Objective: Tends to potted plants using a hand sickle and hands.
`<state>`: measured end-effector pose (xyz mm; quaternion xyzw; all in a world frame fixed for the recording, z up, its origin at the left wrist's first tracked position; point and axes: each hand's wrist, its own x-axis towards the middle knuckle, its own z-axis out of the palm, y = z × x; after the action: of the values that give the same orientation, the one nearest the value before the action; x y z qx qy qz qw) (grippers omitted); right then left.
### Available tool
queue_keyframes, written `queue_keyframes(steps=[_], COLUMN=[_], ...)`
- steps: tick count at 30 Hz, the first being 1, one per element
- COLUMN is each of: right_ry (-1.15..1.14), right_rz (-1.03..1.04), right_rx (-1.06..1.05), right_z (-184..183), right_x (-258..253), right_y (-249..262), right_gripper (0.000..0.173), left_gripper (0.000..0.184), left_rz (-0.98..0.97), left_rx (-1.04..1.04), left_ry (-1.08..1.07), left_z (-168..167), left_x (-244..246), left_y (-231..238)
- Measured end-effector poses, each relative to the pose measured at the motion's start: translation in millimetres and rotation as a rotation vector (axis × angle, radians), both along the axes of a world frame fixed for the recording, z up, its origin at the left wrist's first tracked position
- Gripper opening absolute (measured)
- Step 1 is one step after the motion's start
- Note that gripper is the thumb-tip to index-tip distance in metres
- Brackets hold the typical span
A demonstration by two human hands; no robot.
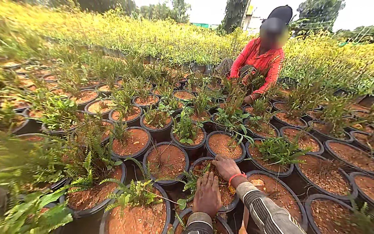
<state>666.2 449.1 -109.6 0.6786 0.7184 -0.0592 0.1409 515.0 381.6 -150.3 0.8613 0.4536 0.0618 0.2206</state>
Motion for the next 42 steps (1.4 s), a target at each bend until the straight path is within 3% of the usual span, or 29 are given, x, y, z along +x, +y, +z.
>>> queue_keyframes(steps=[5,11,13,16,19,21,24,29,33,36,40,42], right_ry=[0.063,0.764,0.677,0.324,0.159,0.135,0.098,0.089,0.071,0.305,1.058,1.285], right_rz=[-0.159,-0.307,-0.191,-0.028,-0.014,-0.027,-0.022,-0.109,-0.153,-0.258,-0.543,-0.627], right_rx=[-0.016,0.2,0.17,0.009,-0.075,-0.074,-0.068,-0.143,-0.164,-0.06,0.287,0.388], right_z=[6,3,0,3,1,2,5,11,10,9,13,15], right_x=[-6,27,22,-3,-20,-25,-32,-39,-40,-19,29,51], right_y=[2,11,14,17,21,24,21,20,21,13,-16,-30], right_gripper=[0.03,0.019,0.024,0.05,0.058,0.055,0.038,0.043,0.033,0.03,0.02,0.018], left_gripper=[0.055,0.054,0.054,0.054,0.054,0.055,0.054,0.053,0.051,0.053,0.054,0.054], left_rz=[0.005,0.004,0.006,0.002,0.003,0.001,-0.002,0.001,0.007,0.014,0.0,-0.001], left_rx=[-0.022,-0.023,-0.014,-0.025,-0.022,-0.017,-0.015,-0.005,-0.02,-0.013,-0.022,-0.018], left_ry=[0.0,-0.009,-0.013,-0.005,-0.011,-0.001,-0.001,-0.021,-0.026,-0.033,-0.035,-0.04], left_z=[4,4,4,5,3,4,6,2,3,2,5,5], left_x=[0,0,0,0,1,0,0,0,0,1,0,-1], left_y=[-1,-2,-1,0,0,0,-1,-1,-2,-1,-1,-2])
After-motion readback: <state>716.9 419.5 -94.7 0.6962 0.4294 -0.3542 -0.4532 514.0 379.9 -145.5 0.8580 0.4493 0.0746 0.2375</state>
